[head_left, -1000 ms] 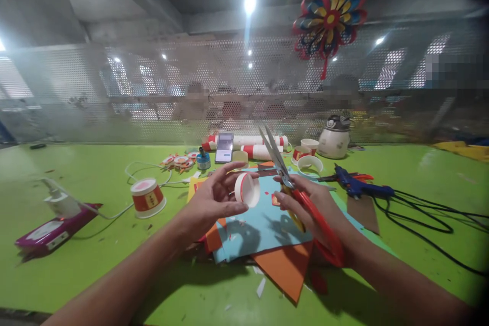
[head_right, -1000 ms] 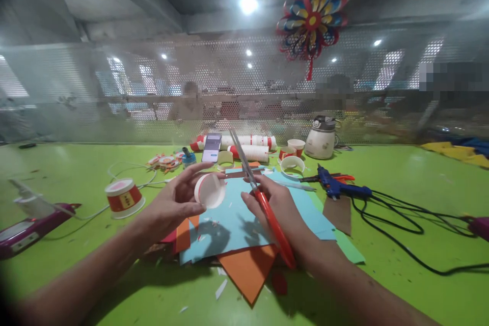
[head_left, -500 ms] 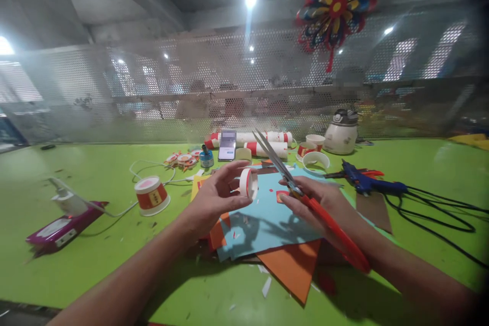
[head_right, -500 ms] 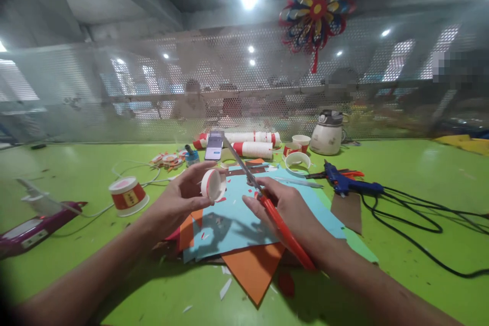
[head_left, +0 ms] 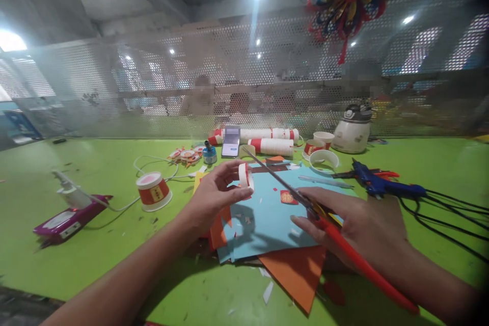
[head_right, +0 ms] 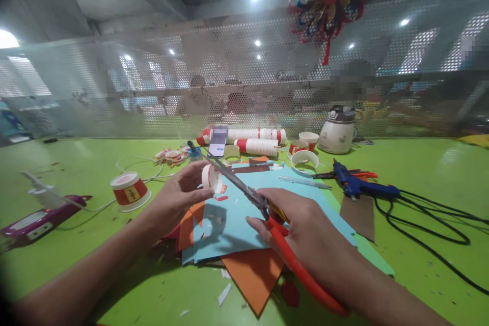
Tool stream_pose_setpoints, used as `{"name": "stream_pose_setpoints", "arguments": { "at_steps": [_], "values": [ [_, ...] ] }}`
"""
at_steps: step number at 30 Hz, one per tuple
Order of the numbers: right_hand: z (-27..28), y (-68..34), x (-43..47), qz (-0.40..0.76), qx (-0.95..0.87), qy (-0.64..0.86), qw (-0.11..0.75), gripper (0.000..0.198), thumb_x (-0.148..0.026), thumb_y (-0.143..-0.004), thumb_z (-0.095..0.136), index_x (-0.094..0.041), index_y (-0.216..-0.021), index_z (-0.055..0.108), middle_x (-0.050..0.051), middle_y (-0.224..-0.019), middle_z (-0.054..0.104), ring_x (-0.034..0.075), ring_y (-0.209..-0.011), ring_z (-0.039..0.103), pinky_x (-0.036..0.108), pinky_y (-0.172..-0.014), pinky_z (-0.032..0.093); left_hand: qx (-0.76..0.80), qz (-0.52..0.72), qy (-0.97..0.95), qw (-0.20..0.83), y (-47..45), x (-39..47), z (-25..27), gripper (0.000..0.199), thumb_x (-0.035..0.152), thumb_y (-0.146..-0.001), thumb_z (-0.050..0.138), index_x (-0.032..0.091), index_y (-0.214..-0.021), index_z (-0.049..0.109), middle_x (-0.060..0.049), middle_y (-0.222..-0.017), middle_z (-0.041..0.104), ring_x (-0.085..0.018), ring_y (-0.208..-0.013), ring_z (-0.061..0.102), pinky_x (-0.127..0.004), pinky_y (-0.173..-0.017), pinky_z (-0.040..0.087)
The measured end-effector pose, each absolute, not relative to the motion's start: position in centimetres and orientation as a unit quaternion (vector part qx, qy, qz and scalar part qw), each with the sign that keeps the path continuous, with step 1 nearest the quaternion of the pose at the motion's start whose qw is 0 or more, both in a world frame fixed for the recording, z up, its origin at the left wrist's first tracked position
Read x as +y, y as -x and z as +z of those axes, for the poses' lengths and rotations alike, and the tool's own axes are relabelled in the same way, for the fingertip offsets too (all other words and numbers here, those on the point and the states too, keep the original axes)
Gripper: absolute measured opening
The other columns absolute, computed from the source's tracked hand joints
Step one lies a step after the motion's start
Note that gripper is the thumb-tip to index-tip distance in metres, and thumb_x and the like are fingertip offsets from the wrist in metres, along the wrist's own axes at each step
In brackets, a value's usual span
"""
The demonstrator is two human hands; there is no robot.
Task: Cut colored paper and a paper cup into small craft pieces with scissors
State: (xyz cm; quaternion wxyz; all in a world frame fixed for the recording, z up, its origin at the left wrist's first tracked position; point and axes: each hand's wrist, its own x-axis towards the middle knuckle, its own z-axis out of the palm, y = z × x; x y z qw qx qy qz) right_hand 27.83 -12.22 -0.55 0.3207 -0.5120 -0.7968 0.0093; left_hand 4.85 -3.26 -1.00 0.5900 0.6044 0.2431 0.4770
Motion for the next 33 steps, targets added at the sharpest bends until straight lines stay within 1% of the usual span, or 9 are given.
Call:
{"name": "stream_pose_setpoints", "arguments": {
  "at_steps": [4, 7, 9, 16, 18, 22, 24, 28, 33],
  "values": [
    [-0.4, -27.7, -12.2, -0.005, -0.789, 0.512, 0.340, 0.016, -0.036, -0.087, 0.058, -0.029, -0.101, 0.058, -0.002, -0.082, 0.070, 0.016, -0.066, 0.065, 0.023, -0.053, 0.052, 0.251, 0.491, -0.596, 0.584, -4.9, -3.3, -0.9, 0.052, 0.015, -0.063, 0.079, 0.022, -0.108, 0.055, -0.007, -0.103, 0.067, -0.020, -0.093, 0.062, -0.034, -0.081, 0.049],
    [-0.3, -27.5, -12.1, -0.035, -0.770, 0.514, 0.376, 0.009, -0.033, -0.084, 0.060, -0.026, -0.090, 0.061, -0.002, -0.068, 0.067, 0.015, -0.054, 0.062, 0.021, -0.046, 0.050, 0.247, 0.503, -0.587, 0.584, -5.1, -3.6, -0.8, 0.052, 0.015, -0.065, 0.078, 0.023, -0.109, 0.052, -0.005, -0.093, 0.070, -0.020, -0.089, 0.064, -0.035, -0.079, 0.050],
    [-0.3, -27.4, -11.9, -0.046, -0.757, 0.516, 0.398, 0.006, -0.031, -0.083, 0.061, -0.025, -0.084, 0.062, -0.002, -0.062, 0.066, 0.015, -0.048, 0.061, 0.021, -0.042, 0.049, 0.250, 0.515, -0.579, 0.581, -5.3, -3.7, -0.8, 0.052, 0.014, -0.064, 0.078, 0.023, -0.108, 0.052, -0.005, -0.093, 0.070, -0.021, -0.090, 0.065, -0.035, -0.080, 0.050],
    [-0.8, -27.4, -11.4, -0.033, -0.753, 0.536, 0.379, 0.010, -0.031, -0.083, 0.058, -0.022, -0.084, 0.062, 0.000, -0.063, 0.066, 0.017, -0.050, 0.061, 0.025, -0.044, 0.049, 0.246, 0.522, -0.544, 0.609, -5.4, -3.8, -0.8, 0.054, 0.011, -0.062, 0.079, 0.021, -0.108, 0.052, -0.006, -0.094, 0.070, -0.022, -0.091, 0.066, -0.039, -0.087, 0.049],
    [-1.1, -27.3, -11.4, -0.019, -0.760, 0.539, 0.363, 0.012, -0.032, -0.084, 0.057, -0.022, -0.086, 0.062, 0.000, -0.066, 0.066, 0.017, -0.053, 0.060, 0.025, -0.047, 0.050, 0.219, 0.522, -0.518, 0.641, -5.2, -3.8, -0.7, 0.052, 0.010, -0.064, 0.077, 0.020, -0.109, 0.051, -0.007, -0.096, 0.070, -0.022, -0.090, 0.066, -0.040, -0.089, 0.049],
    [-1.5, -27.3, -11.6, 0.009, -0.770, 0.538, 0.344, 0.016, -0.035, -0.086, 0.055, -0.023, -0.094, 0.062, 0.002, -0.082, 0.070, 0.019, -0.067, 0.065, 0.027, -0.055, 0.052, 0.168, 0.528, -0.462, 0.692, -5.0, -3.6, -0.5, 0.027, 0.022, -0.079, 0.064, 0.016, -0.104, 0.056, -0.011, -0.100, 0.068, -0.024, -0.093, 0.066, -0.042, -0.089, 0.050],
    [-1.6, -27.3, -11.8, 0.021, -0.772, 0.536, 0.340, 0.018, -0.035, -0.087, 0.055, -0.025, -0.100, 0.061, 0.003, -0.094, 0.071, 0.021, -0.078, 0.067, 0.029, -0.063, 0.054, 0.173, 0.529, -0.452, 0.697, -5.0, -3.4, -0.5, 0.020, 0.027, -0.084, 0.058, 0.015, -0.100, 0.058, -0.012, -0.100, 0.068, -0.025, -0.093, 0.066, -0.043, -0.087, 0.051],
    [-1.7, -27.4, -12.3, 0.053, -0.767, 0.550, 0.327, 0.025, -0.039, -0.088, 0.053, -0.034, -0.113, 0.054, 0.002, -0.110, 0.066, 0.024, -0.096, 0.063, 0.039, -0.079, 0.051, 0.188, 0.516, -0.453, 0.702, -4.9, -3.2, -0.5, 0.015, 0.023, -0.084, 0.059, 0.017, -0.097, 0.059, -0.007, -0.098, 0.067, -0.021, -0.090, 0.066, -0.040, -0.087, 0.052],
    [-1.8, -27.4, -12.5, 0.058, -0.768, 0.552, 0.319, 0.028, -0.039, -0.088, 0.053, -0.035, -0.116, 0.053, 0.002, -0.110, 0.065, 0.025, -0.095, 0.063, 0.043, -0.080, 0.050, 0.182, 0.510, -0.406, 0.736, -4.8, -3.2, -0.5, 0.016, 0.020, -0.084, 0.057, 0.014, -0.099, 0.060, -0.008, -0.093, 0.070, -0.022, -0.088, 0.068, -0.045, -0.094, 0.049]
  ]
}}
